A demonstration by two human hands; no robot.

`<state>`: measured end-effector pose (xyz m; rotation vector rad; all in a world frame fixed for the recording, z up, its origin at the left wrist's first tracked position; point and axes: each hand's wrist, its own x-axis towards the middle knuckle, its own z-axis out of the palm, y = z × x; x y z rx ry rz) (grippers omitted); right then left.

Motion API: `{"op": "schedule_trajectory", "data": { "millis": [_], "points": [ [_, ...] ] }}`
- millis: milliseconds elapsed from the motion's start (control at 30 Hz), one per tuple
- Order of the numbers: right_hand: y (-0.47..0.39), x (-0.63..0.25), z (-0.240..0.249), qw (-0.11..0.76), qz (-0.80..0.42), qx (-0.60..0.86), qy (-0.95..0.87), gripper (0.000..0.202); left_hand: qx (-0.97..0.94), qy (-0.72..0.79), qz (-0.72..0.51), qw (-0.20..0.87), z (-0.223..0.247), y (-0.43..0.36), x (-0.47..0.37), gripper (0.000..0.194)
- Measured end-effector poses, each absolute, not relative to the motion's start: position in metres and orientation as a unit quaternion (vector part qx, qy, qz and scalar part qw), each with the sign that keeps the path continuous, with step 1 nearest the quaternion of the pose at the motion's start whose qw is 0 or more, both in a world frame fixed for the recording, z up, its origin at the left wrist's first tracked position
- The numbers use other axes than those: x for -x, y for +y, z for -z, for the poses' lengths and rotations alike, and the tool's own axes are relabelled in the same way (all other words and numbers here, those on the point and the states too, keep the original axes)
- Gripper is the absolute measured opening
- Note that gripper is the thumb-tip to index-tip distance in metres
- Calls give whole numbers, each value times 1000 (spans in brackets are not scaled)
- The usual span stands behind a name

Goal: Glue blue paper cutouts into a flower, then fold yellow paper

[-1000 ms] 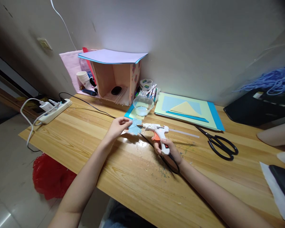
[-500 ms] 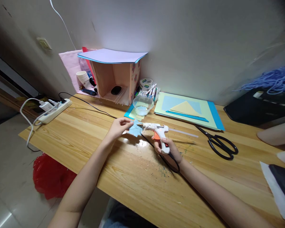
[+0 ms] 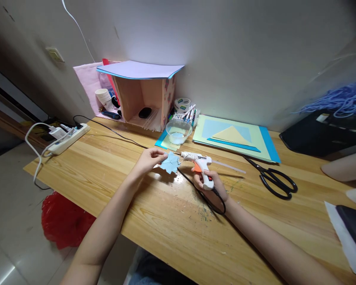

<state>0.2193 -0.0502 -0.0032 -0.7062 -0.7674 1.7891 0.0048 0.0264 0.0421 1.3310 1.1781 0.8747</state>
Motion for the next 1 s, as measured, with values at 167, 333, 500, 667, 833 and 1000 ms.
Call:
{"op": "schedule_trajectory", "data": {
  "millis": [167,333,500,667,833,1000],
  "points": [
    [-51,-219,1,518,-739,288,-319,24,-562,492,-370,552,-42,26,-4,29],
    [-50,-219,1,519,-739,281,-325,24,-570,491,-369,546,-40,28,-3,30],
    [-51,-220,4,509,-745,282,-327,24,-568,497,-370,542,-39,28,-3,30],
    [-53,-221,5,487,-751,286,-343,25,-567,498,-374,539,-38,29,-3,31],
    [-53,-220,5,455,-727,319,-403,30,-560,503,-381,537,-39,30,-3,33],
    [-53,-221,6,449,-712,344,-415,32,-558,502,-386,536,-39,30,-2,35]
  ]
}}
